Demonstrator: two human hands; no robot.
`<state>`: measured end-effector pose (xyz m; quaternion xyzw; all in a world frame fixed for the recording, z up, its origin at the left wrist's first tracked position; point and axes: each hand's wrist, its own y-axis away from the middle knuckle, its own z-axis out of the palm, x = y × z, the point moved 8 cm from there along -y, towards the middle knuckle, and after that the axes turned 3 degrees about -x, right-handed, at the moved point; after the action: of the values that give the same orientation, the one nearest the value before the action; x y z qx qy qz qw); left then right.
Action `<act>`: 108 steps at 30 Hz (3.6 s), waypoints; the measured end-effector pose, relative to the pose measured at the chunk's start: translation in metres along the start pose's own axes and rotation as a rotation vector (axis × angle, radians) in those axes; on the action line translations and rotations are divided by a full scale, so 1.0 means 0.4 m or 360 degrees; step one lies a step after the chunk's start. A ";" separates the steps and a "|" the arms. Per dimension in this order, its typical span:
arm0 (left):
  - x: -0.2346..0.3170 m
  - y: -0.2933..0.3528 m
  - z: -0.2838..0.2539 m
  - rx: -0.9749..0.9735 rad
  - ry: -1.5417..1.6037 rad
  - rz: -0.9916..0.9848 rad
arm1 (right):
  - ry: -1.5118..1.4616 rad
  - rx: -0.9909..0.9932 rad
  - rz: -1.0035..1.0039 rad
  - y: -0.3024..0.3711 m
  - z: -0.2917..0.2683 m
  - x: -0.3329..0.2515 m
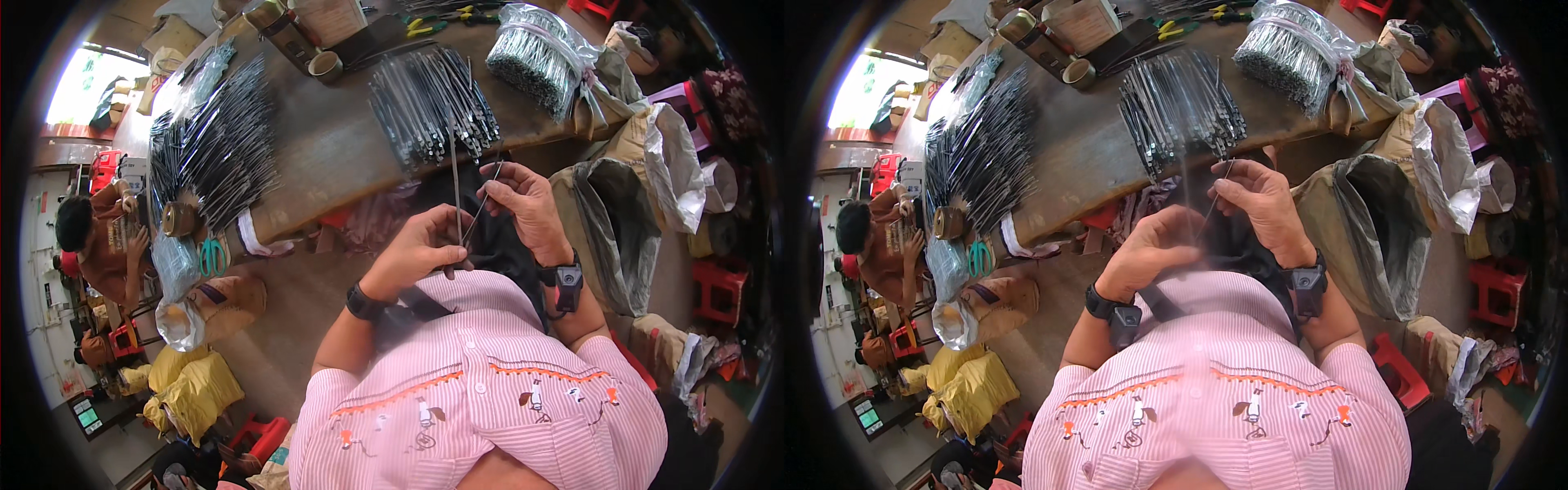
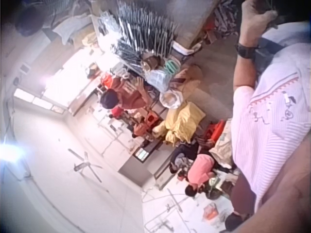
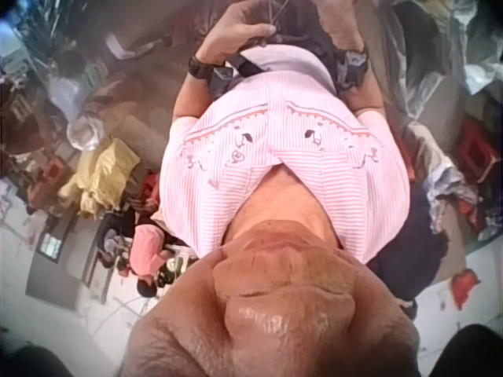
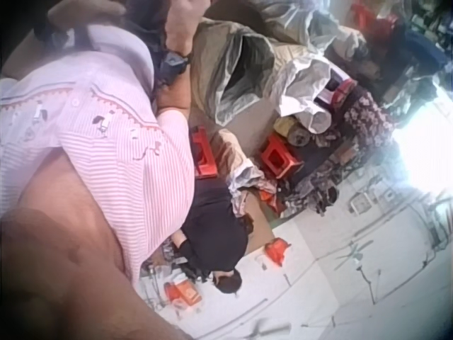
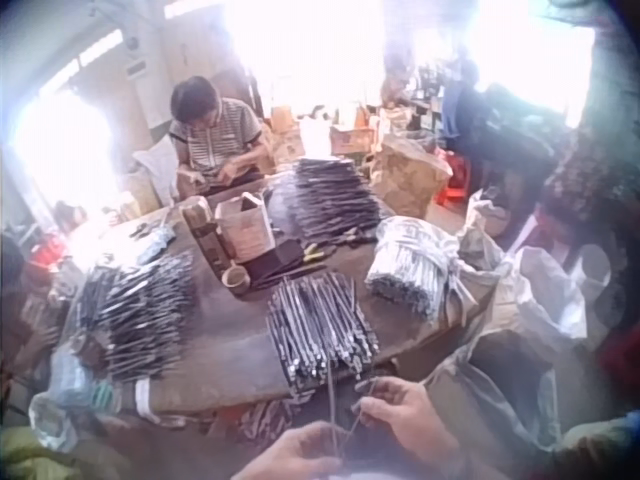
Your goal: The person gathers a bundle of thin metal rods, places them on the table, then repeatedly picks individual rods and bends them using pliers. The bent rods are set aside on the table. The person continues this repetitive bending process throughout the clip.
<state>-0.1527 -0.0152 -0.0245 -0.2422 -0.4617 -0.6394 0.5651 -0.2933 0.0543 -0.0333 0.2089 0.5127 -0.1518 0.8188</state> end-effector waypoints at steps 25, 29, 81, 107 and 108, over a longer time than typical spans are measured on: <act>0.038 -0.016 -0.050 0.0804 -0.0662 0.0494 | 0.0443 0.0001 -0.0117 0.046 0.000 0.013; 0.080 0.002 -0.021 0.0885 -0.0880 0.0633 | 0.0382 -0.0006 -0.0058 0.050 -0.011 0.023; 0.104 0.043 -0.109 0.1076 -0.0772 0.0719 | 0.2374 0.1237 0.0321 -0.181 -0.735 -0.192; -0.049 -0.037 0.013 0.0216 0.0367 -0.0229 | -0.0740 -0.0001 -0.0439 -0.005 -0.052 -0.037; -0.060 -0.035 0.011 0.0244 0.0407 -0.0283 | -0.0730 0.0018 -0.0469 -0.007 -0.057 -0.037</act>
<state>-0.1612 -0.0003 -0.0470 -0.0733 -0.4532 -0.6753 0.5772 -0.3187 0.0639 -0.0292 0.0967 0.3379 -0.3157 0.8814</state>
